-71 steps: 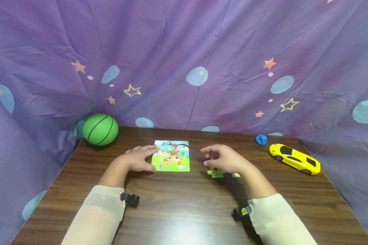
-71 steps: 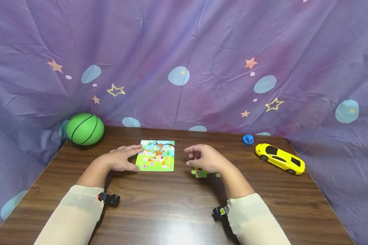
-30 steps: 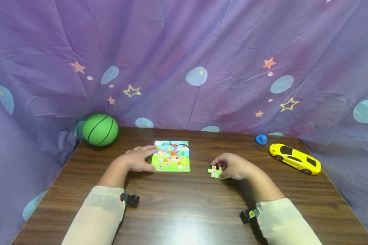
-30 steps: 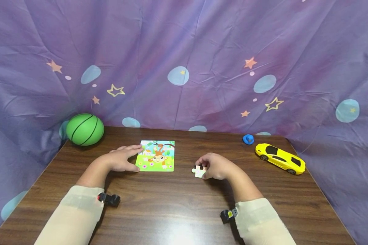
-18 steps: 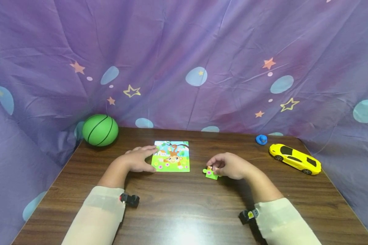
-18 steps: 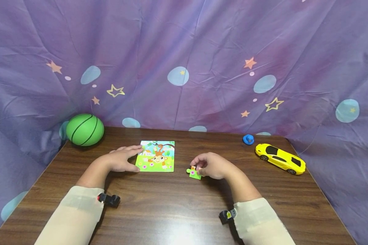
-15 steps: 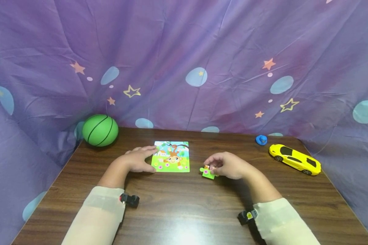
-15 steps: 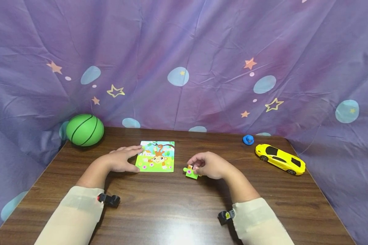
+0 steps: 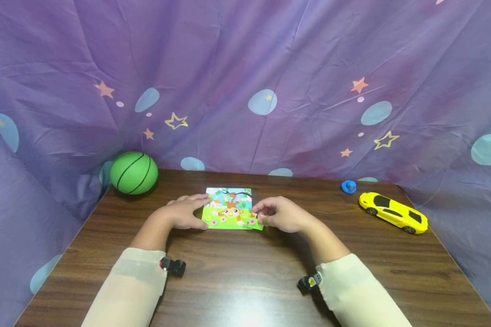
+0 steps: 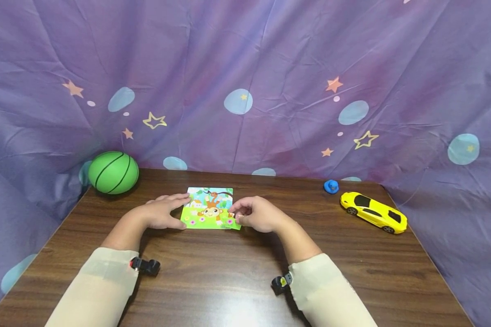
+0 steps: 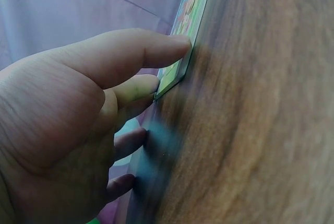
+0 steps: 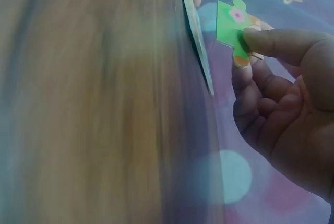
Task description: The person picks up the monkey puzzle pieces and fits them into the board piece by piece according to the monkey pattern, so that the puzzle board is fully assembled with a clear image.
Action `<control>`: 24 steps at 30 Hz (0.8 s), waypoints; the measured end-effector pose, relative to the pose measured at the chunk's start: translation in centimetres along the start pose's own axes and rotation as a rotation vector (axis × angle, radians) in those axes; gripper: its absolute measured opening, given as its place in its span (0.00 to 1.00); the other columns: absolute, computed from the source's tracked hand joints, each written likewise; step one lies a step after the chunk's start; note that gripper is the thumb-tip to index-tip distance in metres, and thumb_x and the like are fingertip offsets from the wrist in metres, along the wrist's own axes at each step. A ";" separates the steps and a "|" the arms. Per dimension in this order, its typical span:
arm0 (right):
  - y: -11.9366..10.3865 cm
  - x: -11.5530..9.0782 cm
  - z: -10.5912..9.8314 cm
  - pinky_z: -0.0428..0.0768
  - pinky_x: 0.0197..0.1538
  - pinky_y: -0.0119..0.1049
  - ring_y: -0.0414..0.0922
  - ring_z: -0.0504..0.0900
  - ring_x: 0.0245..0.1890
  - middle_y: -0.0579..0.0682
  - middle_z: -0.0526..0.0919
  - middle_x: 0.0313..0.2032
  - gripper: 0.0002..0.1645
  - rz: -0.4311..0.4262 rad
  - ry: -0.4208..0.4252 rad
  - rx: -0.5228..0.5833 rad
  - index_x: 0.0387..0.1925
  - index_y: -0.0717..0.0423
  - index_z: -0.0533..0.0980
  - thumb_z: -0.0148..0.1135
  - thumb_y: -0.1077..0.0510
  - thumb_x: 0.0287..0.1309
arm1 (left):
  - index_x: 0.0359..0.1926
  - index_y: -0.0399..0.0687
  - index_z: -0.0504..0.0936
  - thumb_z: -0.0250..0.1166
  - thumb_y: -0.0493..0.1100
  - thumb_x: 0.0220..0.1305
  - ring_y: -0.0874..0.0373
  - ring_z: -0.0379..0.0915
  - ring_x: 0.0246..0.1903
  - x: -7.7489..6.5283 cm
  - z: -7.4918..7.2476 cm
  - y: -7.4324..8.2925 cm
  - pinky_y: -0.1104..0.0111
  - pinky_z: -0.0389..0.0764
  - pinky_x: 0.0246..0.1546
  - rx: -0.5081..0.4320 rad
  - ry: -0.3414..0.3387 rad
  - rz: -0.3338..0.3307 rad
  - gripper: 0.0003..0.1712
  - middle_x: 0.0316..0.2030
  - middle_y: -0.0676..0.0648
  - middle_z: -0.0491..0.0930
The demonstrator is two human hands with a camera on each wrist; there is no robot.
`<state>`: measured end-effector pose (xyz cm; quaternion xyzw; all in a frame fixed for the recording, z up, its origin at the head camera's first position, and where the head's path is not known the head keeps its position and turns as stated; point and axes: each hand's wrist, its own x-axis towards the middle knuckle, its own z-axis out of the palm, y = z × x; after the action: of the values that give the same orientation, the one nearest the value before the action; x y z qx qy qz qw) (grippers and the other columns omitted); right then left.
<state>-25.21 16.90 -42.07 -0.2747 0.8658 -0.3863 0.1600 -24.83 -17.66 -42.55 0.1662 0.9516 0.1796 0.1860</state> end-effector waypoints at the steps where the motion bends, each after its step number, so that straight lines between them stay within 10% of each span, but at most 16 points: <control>1: -0.2 0.3 0.2 0.86 0.43 0.32 0.38 0.86 0.39 0.48 0.91 0.40 0.14 -0.003 -0.004 0.012 0.54 0.54 0.86 0.69 0.62 0.69 | 0.85 0.59 0.59 0.70 0.63 0.60 0.32 0.47 0.84 0.0 0.0 0.0 0.24 0.49 0.77 0.002 0.000 0.001 0.56 0.87 0.51 0.52; 24: -3.3 6.6 4.0 0.86 0.38 0.32 0.38 0.83 0.34 0.48 0.90 0.41 0.14 0.005 0.002 -0.028 0.50 0.49 0.88 0.67 0.65 0.68 | 0.85 0.58 0.59 0.70 0.64 0.60 0.31 0.47 0.84 -0.1 0.0 0.0 0.23 0.50 0.77 0.010 0.008 0.000 0.56 0.87 0.50 0.52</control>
<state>-27.36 8.86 -42.61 -0.2744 0.8721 -0.3739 0.1562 -24.78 -17.66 -42.51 0.1663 0.9532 0.1753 0.1816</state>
